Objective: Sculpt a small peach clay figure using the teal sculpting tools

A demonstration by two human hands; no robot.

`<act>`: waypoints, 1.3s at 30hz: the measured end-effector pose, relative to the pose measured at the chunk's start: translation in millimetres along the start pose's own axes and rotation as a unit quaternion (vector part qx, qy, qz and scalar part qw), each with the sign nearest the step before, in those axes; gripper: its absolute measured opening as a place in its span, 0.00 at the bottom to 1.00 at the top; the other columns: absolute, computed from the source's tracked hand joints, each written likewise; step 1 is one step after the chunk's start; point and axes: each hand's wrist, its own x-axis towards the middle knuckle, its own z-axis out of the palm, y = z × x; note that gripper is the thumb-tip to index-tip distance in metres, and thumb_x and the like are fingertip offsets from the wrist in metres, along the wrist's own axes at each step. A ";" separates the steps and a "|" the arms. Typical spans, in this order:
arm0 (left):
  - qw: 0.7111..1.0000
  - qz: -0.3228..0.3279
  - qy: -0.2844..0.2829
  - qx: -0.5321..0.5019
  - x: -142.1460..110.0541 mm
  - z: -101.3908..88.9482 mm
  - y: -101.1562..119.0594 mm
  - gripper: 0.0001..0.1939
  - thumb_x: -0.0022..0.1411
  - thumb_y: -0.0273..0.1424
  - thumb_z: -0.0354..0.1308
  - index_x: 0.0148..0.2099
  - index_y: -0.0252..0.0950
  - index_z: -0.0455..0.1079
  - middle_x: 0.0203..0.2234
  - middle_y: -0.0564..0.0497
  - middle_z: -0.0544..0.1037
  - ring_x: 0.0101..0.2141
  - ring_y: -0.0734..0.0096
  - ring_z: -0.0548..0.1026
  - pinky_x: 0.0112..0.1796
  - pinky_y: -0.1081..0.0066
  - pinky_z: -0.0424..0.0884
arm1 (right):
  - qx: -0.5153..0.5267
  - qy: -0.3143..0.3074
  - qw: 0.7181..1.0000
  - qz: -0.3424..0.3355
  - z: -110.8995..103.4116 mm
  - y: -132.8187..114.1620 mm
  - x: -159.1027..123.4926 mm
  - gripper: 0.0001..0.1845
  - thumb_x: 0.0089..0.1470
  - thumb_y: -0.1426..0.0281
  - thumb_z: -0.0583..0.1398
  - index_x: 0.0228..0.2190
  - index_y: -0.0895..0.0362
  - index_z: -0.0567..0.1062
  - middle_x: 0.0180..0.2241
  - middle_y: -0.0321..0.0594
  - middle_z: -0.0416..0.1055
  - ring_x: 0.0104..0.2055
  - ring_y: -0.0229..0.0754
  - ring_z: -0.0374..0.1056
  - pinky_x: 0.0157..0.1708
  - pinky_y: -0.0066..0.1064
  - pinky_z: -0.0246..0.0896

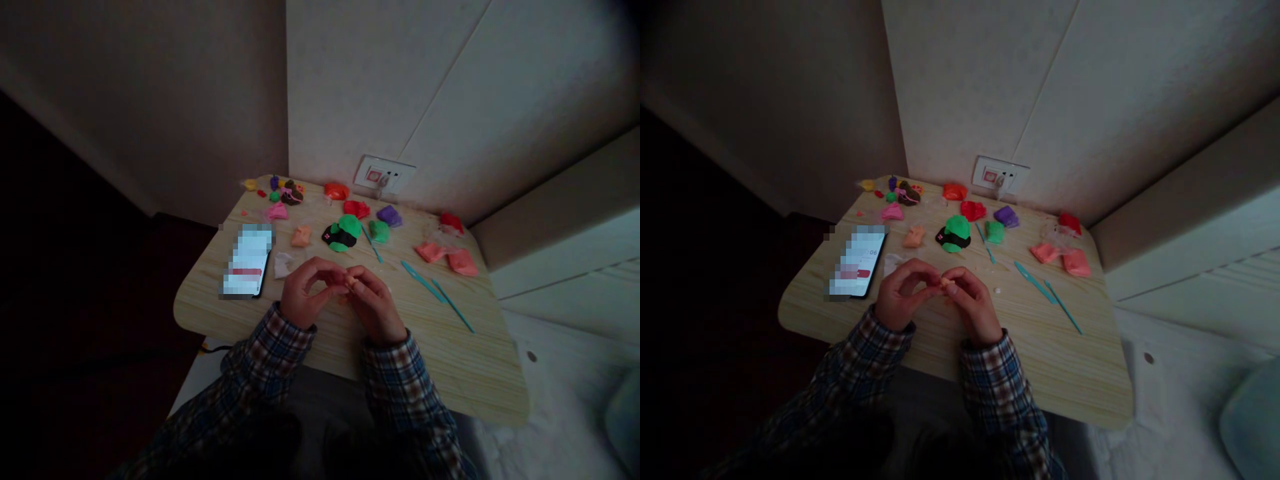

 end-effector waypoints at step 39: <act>0.919 -0.279 0.057 -0.272 8.3 -12.6 -8.0 0.09 0.47 0.30 0.69 0.32 0.33 0.75 0.26 0.52 0.79 0.28 0.76 0.78 0.30 0.79 0.72 | -0.408 0.228 0.871 -0.154 -20.8 8.1 1.9 0.08 0.53 0.68 0.55 0.32 0.57 0.73 0.32 0.41 0.68 0.34 0.43 0.64 0.40 0.40 0.58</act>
